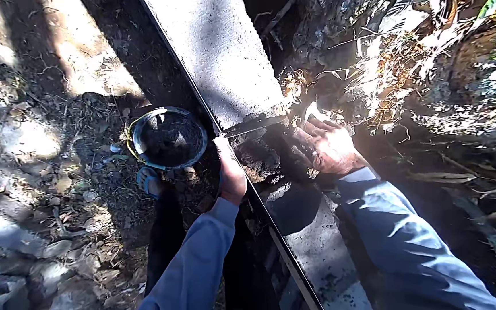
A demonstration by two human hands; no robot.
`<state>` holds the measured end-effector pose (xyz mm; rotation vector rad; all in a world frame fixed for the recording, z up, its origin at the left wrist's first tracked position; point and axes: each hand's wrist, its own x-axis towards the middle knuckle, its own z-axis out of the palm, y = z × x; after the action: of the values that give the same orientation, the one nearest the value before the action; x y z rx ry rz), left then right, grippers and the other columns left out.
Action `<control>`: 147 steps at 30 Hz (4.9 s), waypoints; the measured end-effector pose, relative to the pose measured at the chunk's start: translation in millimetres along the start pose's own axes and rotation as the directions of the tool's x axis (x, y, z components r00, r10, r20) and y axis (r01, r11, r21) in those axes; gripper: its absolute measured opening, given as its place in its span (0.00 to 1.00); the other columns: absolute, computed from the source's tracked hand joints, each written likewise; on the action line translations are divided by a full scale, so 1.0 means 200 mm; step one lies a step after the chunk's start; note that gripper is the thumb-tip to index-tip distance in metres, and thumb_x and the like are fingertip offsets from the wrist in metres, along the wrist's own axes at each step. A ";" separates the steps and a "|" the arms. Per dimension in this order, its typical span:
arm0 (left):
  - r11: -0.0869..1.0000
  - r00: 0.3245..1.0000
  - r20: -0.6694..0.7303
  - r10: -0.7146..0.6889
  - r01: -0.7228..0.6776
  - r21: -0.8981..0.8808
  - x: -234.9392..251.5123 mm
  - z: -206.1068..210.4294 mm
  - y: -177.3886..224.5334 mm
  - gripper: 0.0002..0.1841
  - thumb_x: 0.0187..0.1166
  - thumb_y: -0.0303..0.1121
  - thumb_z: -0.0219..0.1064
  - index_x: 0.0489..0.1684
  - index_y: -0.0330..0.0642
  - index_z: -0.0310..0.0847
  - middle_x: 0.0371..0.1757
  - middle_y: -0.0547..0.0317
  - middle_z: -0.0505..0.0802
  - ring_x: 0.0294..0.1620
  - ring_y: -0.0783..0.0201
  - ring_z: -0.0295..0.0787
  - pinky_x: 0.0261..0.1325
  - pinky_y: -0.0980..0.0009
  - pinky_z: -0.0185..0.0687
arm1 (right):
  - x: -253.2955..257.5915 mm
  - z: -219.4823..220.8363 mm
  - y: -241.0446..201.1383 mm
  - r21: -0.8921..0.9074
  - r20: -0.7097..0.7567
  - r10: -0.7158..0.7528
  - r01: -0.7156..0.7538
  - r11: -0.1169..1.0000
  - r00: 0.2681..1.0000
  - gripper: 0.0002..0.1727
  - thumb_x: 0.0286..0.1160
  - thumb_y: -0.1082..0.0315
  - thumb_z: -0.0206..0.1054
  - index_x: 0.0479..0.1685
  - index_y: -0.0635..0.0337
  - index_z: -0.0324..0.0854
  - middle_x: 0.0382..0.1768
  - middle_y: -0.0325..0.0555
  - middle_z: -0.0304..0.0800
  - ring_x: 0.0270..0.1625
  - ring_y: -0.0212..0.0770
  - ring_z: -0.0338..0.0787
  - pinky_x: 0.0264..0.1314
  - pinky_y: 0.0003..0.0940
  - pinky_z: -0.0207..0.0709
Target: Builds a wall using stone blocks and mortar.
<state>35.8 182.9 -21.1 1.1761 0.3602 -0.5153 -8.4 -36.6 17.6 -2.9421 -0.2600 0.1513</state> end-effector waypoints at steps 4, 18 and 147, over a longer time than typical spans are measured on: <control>1.000 0.999 -0.051 -0.001 0.001 -0.002 -0.06 0.02 -0.03 0.38 0.91 0.60 0.29 0.96 0.46 0.42 0.94 0.57 0.56 0.94 0.67 0.46 0.94 0.64 0.43 | -0.06 -0.02 -0.02 -0.005 0.041 0.092 -0.091 0.996 0.995 0.25 0.84 0.51 0.52 0.52 0.60 0.90 0.47 0.57 0.94 0.52 0.61 0.94 0.48 0.58 0.85; 0.980 0.983 -0.078 0.165 -0.154 0.125 -0.17 0.02 -0.19 0.50 0.84 0.72 0.34 0.96 0.42 0.38 0.96 0.54 0.53 0.95 0.68 0.44 0.96 0.63 0.38 | -0.46 -0.07 -0.17 0.016 0.154 0.120 -0.124 0.992 0.981 0.23 0.82 0.52 0.54 0.44 0.58 0.93 0.45 0.51 0.96 0.41 0.54 0.95 0.34 0.51 0.84; 0.697 0.977 -0.205 -0.057 0.186 0.693 0.86 -2.03 0.06 0.36 0.93 0.48 0.46 0.92 0.31 0.47 0.92 0.38 0.60 0.92 0.58 0.56 0.93 0.65 0.51 | 0.71 1.18 -1.52 0.545 0.773 0.241 -0.809 0.222 0.587 0.24 0.94 0.57 0.49 0.66 0.65 0.84 0.56 0.64 0.91 0.63 0.59 0.90 0.71 0.59 0.76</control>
<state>184.9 534.1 -244.2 1.9767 0.3993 -0.7059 53.1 323.5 -166.7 -1.6567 0.6984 0.9327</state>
